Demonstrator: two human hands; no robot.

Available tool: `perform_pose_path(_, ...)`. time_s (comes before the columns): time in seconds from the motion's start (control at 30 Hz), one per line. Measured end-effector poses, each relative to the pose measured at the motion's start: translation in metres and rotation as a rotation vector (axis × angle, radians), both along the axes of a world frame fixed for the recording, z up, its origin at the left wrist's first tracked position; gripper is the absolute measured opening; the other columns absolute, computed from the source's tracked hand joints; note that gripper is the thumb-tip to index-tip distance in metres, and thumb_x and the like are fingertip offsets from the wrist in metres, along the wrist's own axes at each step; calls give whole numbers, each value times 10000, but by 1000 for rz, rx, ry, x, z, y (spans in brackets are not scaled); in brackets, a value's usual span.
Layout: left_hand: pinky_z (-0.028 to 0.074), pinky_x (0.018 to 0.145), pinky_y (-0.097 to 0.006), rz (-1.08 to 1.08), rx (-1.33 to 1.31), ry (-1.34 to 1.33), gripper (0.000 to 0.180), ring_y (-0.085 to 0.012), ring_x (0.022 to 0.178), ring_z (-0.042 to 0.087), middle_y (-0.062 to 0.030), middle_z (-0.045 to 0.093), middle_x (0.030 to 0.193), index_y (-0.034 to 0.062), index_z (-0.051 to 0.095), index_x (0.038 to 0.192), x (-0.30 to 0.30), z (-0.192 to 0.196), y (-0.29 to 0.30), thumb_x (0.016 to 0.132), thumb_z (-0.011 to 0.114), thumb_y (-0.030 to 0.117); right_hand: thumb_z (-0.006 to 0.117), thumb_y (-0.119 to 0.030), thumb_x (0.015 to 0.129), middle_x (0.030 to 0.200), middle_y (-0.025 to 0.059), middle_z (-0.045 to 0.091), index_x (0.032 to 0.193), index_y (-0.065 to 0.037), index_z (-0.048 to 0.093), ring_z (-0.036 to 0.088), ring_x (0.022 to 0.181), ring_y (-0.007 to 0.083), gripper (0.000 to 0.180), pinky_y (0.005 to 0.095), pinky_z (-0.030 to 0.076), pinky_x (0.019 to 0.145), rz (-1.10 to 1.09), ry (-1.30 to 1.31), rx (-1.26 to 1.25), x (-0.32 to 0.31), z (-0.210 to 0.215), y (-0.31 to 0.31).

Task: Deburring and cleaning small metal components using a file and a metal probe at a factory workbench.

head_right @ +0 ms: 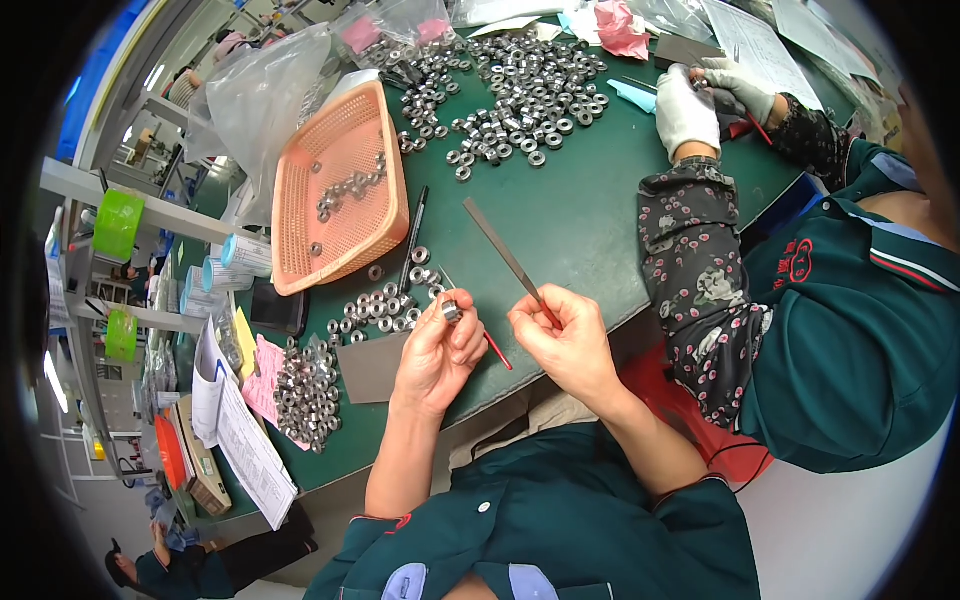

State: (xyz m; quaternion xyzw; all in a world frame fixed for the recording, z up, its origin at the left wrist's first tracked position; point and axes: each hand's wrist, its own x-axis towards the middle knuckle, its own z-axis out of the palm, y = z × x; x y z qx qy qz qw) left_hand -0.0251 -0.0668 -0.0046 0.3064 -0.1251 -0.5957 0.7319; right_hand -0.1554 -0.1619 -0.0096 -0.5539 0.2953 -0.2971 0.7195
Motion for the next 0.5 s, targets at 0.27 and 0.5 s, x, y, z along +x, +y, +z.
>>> perform_pose_path(0.27,395,540,-221,157,175,-103,351,-121,564,467,-68,539,723,-38,462,1104,-1,12,1,955,363,264,580,-22,766,530,-90,386,702,18,555,316,487,-19,80,171,252,432,-5,8,-25,0,0,1)
perform_pose_path(0.5,391,535,-223,39,70,288,306,-132,579,447,-72,534,728,-32,466,1109,7,6,10,954,353,206,580,-31,769,513,-93,376,703,18,557,309,483,-18,86,175,239,431,-11,12,-30,1,-2,3)
